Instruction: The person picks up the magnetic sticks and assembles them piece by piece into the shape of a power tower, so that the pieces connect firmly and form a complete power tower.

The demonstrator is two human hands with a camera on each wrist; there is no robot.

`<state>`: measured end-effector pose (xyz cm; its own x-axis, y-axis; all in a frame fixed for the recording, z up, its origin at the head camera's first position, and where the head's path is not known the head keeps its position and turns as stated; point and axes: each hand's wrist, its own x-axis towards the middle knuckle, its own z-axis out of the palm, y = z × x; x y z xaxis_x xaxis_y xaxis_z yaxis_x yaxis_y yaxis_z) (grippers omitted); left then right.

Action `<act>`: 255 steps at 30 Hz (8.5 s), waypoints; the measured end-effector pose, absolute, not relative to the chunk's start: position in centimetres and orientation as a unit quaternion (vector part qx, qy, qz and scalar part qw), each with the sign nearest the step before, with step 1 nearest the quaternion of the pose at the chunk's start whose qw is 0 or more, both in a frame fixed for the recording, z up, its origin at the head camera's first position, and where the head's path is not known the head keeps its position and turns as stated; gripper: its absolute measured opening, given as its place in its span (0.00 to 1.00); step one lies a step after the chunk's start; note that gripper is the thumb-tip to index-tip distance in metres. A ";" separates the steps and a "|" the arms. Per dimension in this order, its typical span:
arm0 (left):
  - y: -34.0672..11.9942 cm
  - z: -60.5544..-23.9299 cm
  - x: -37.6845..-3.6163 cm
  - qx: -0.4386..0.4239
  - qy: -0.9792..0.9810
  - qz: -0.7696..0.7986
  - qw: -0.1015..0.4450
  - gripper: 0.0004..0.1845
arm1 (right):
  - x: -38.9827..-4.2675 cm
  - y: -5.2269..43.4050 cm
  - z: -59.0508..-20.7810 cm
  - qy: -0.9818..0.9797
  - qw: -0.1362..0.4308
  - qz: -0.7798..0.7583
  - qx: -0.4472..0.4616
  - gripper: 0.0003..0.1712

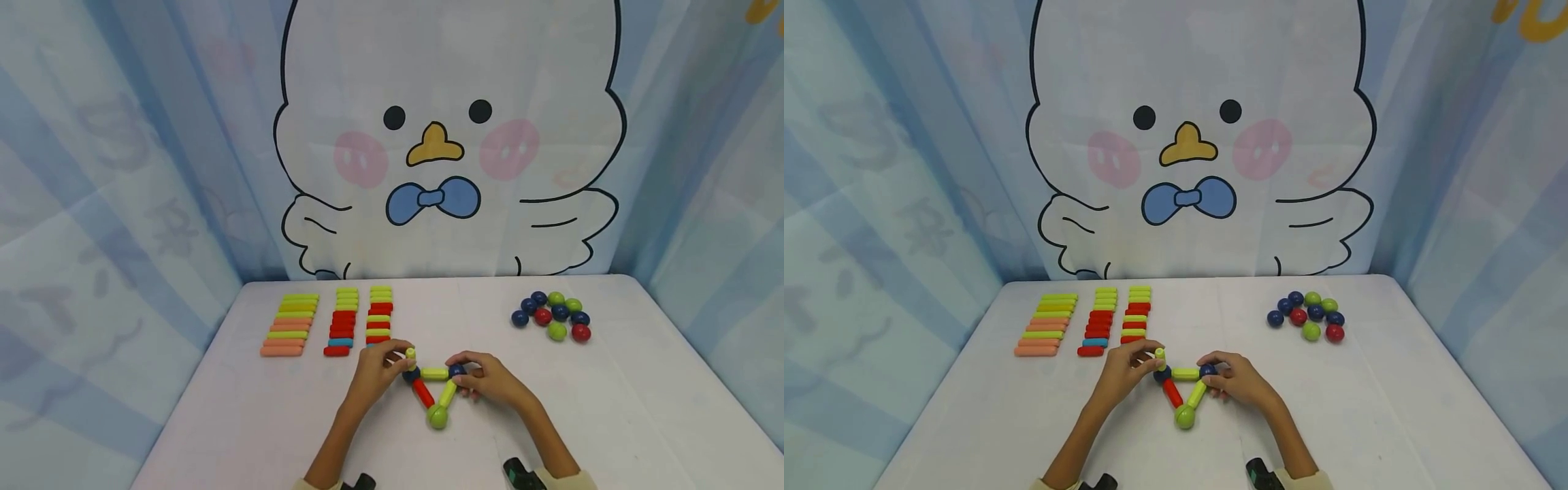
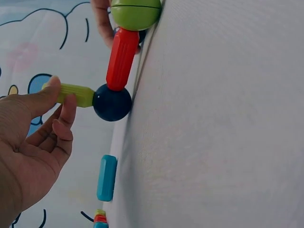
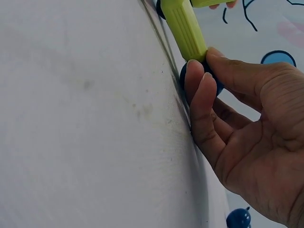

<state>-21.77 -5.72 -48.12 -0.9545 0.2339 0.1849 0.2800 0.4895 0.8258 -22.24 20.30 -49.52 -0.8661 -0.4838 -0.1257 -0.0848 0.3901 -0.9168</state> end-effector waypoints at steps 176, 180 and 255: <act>-4.4 -48.1 -20.8 -0.194 -0.874 -0.420 -0.148 0.10 | -27.6 28.5 -48.6 0.960 -0.073 -0.271 -0.015 0.23; -4.6 -48.2 -20.7 -0.124 -0.890 -0.429 -0.088 0.14 | -27.2 27.8 -48.7 0.966 -0.030 -0.257 -0.016 0.24; -2.0 -48.6 -21.3 -0.129 -0.951 -0.257 -0.117 0.22 | -23.8 30.3 -47.7 0.980 -0.040 -0.191 0.044 0.21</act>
